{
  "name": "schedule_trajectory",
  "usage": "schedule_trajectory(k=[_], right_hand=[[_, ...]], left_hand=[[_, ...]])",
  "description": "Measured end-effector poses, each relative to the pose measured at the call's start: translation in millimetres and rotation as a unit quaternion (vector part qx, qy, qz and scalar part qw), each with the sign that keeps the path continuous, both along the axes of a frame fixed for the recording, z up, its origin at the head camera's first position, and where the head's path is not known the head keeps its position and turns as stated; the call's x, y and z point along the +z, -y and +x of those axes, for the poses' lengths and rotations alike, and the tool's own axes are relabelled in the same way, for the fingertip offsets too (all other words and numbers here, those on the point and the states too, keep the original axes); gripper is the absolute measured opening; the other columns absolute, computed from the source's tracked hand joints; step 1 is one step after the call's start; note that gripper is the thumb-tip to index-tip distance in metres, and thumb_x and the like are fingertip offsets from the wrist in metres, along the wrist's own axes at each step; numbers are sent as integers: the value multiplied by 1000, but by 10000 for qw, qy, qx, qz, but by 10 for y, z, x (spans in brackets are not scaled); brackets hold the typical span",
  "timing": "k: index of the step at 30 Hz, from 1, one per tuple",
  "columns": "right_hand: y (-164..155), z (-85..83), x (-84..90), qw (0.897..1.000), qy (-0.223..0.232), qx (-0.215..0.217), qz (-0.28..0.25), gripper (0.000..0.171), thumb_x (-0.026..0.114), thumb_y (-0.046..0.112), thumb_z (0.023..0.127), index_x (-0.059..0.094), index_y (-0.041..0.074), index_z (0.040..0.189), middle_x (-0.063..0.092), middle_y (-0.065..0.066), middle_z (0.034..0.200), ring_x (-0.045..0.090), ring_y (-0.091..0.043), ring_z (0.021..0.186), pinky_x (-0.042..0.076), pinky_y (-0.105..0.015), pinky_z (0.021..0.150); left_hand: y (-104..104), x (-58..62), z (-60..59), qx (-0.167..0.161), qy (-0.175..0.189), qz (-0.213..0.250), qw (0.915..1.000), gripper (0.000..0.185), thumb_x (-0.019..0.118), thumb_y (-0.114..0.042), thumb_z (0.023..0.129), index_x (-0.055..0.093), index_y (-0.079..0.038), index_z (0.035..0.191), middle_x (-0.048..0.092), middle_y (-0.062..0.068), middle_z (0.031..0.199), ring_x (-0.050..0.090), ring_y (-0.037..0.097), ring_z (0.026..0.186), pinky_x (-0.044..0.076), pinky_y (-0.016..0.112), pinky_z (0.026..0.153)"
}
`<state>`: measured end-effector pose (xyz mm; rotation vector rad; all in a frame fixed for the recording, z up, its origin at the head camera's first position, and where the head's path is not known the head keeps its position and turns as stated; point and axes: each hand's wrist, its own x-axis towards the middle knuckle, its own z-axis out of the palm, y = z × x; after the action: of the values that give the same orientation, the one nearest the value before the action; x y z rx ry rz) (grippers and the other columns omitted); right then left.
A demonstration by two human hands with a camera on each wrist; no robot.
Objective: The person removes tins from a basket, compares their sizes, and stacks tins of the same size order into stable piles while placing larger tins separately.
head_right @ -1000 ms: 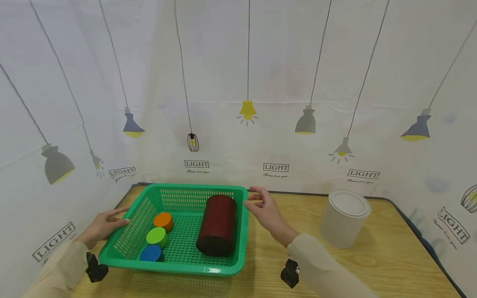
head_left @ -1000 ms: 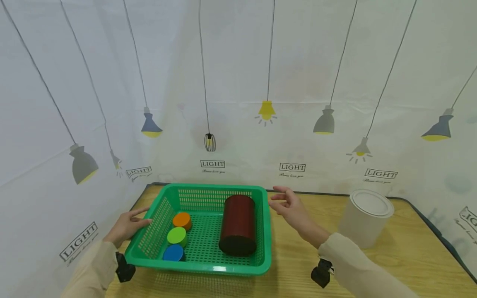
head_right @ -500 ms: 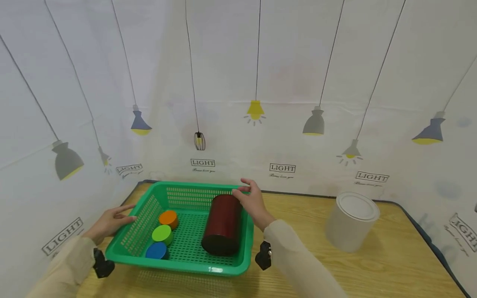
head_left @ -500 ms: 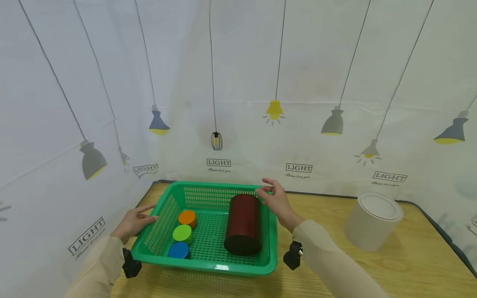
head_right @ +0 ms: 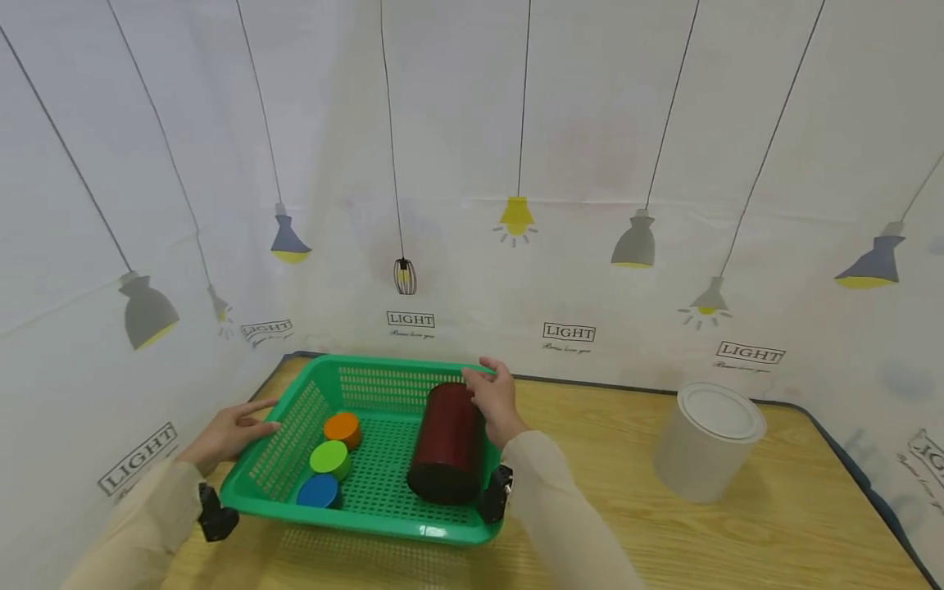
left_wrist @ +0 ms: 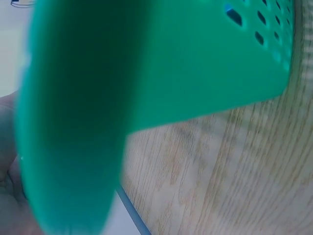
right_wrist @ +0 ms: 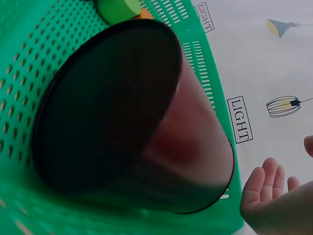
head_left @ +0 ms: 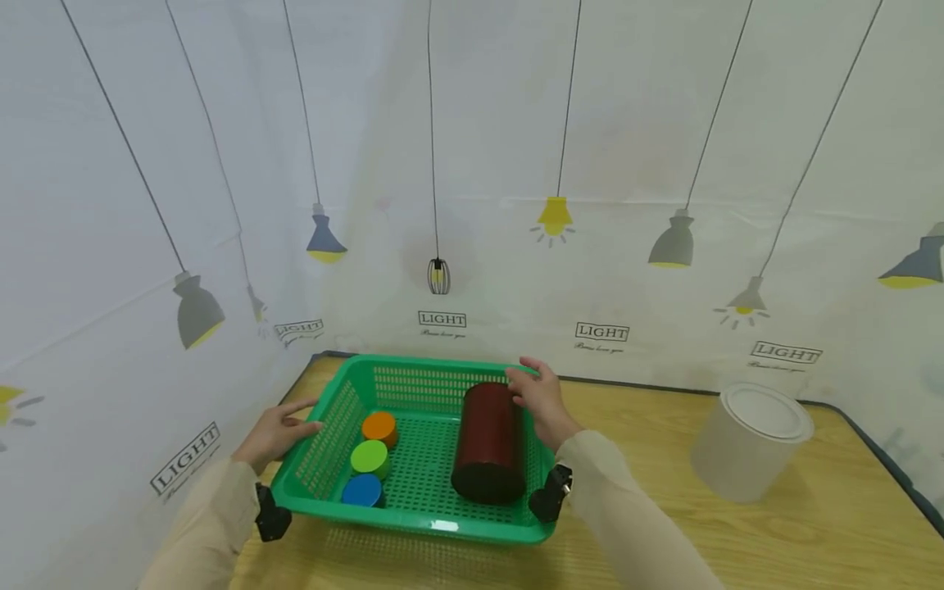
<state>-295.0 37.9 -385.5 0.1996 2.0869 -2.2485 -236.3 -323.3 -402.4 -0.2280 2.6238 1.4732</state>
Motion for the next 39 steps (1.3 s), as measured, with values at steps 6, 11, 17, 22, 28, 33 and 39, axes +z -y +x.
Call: schedule_trajectory(k=[6,11,17,22,28,33,39], right_hand=[[59,-18,-76,9996,221,-158,97,42,58,14,85,45,2,123,57,-11,92,56,-20,81,44,-32,73],[89,-20,-142,9989,362,-145,245,41,59,15,84,47,3,122,55,-7,89,52,-14,76,39,-25,63],[102,-6,-163,9981,440,84,422,44,57,19,86,45,4,125,49,-14,111,49,-26,98,39,-38,84],[125,18,-169,9970,473,242,563,44,57,19,86,45,5,125,50,-17,114,49,-29,102,39,-44,88],[145,43,-182,9949,447,502,749,45,57,20,86,45,5,126,50,-17,116,46,-32,107,35,-48,91],[167,33,-185,9934,312,663,883,46,58,19,85,45,5,127,46,-18,121,44,-33,111,34,-49,92],[222,17,-186,9883,68,865,1250,49,60,15,84,43,1,128,39,-23,127,43,-35,111,39,-46,88]], left_hand=[[4,-8,-2,32,6,22,10000,58,59,-16,86,33,0,135,57,25,101,62,19,66,52,36,57],[23,-22,6,-22,-68,83,9999,59,59,-17,86,32,1,135,56,27,102,62,21,66,52,36,57],[31,-34,-1,-79,-120,85,9999,60,59,-19,86,32,0,136,55,28,104,62,21,67,52,36,58],[41,-32,-5,-76,-91,85,9999,60,59,-20,86,32,-1,136,56,27,104,62,22,68,52,36,58],[35,-24,1,-55,-54,98,9999,60,59,-20,86,32,-2,136,56,26,104,62,21,68,52,36,58],[26,-17,1,-58,-80,127,9999,59,59,-19,86,32,-2,136,57,24,102,62,22,67,52,36,58],[14,-21,-6,-65,-82,110,9999,59,59,-20,86,32,-3,136,57,25,103,62,21,67,52,36,58]])
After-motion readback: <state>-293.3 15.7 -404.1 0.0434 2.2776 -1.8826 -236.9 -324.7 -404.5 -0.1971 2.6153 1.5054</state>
